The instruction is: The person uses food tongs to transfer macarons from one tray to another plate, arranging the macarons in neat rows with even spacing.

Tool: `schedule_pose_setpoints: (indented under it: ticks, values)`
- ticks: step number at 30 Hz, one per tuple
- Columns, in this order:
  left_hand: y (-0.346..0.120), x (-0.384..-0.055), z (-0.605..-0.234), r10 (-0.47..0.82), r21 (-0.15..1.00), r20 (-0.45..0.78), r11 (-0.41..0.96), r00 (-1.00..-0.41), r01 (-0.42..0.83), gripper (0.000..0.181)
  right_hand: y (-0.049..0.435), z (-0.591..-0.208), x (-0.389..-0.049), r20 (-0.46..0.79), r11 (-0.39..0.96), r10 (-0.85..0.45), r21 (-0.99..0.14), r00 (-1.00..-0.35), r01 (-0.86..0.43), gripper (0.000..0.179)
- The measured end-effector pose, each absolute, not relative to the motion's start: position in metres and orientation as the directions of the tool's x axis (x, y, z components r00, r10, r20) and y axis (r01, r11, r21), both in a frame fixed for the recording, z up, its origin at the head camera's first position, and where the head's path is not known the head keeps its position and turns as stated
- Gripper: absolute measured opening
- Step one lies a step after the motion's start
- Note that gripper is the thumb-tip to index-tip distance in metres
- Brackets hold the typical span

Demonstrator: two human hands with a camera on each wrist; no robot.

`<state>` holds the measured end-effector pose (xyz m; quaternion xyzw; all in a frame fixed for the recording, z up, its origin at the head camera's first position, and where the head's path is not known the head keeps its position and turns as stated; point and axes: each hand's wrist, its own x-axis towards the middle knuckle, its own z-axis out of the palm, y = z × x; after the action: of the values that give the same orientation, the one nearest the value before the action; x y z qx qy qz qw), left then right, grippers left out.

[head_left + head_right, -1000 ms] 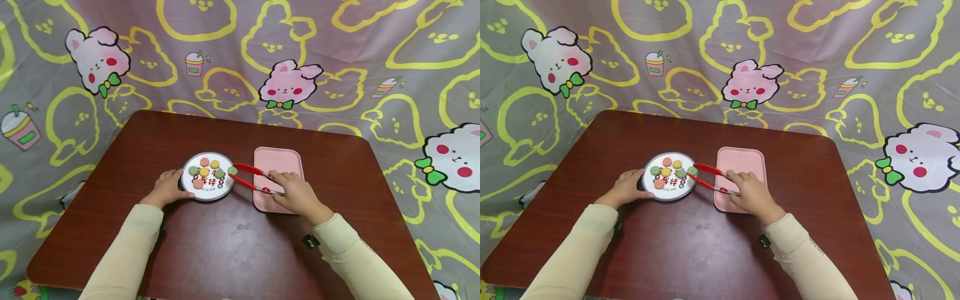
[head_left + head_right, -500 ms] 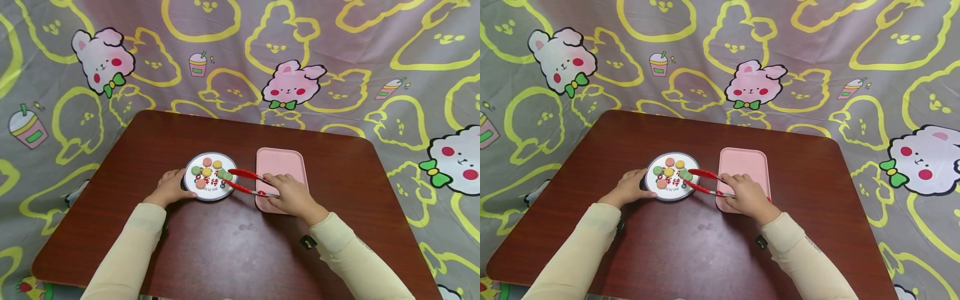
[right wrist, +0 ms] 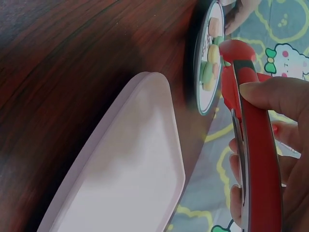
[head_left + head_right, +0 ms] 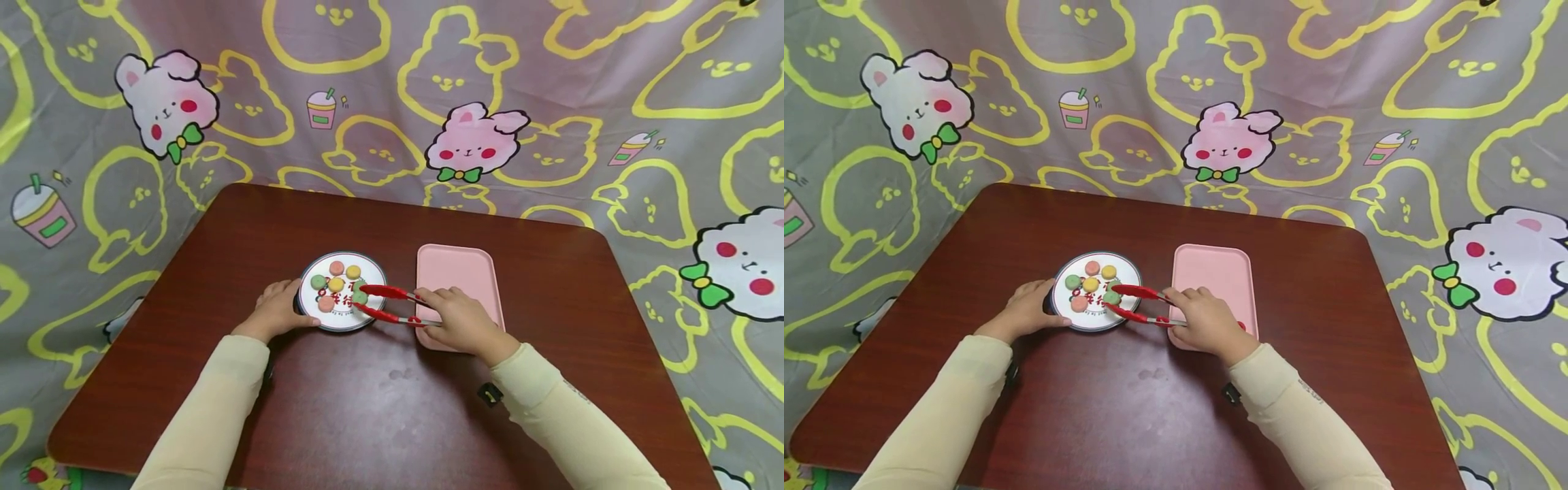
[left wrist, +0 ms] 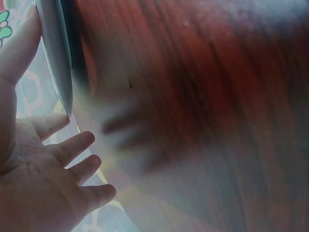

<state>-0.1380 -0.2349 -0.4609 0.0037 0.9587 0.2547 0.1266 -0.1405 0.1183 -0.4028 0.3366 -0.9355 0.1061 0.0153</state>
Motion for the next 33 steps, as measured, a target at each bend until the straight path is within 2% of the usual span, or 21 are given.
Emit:
schedule_pose_setpoints:
  ticks: [33]
  values:
    - [-0.235,-0.138,-0.460,0.059,0.486,-0.258,0.871,-0.964,-0.076,0.099,0.090,-0.397,-0.151,-0.029,0.746,-0.660,-0.147,-0.751,-0.649,0.056]
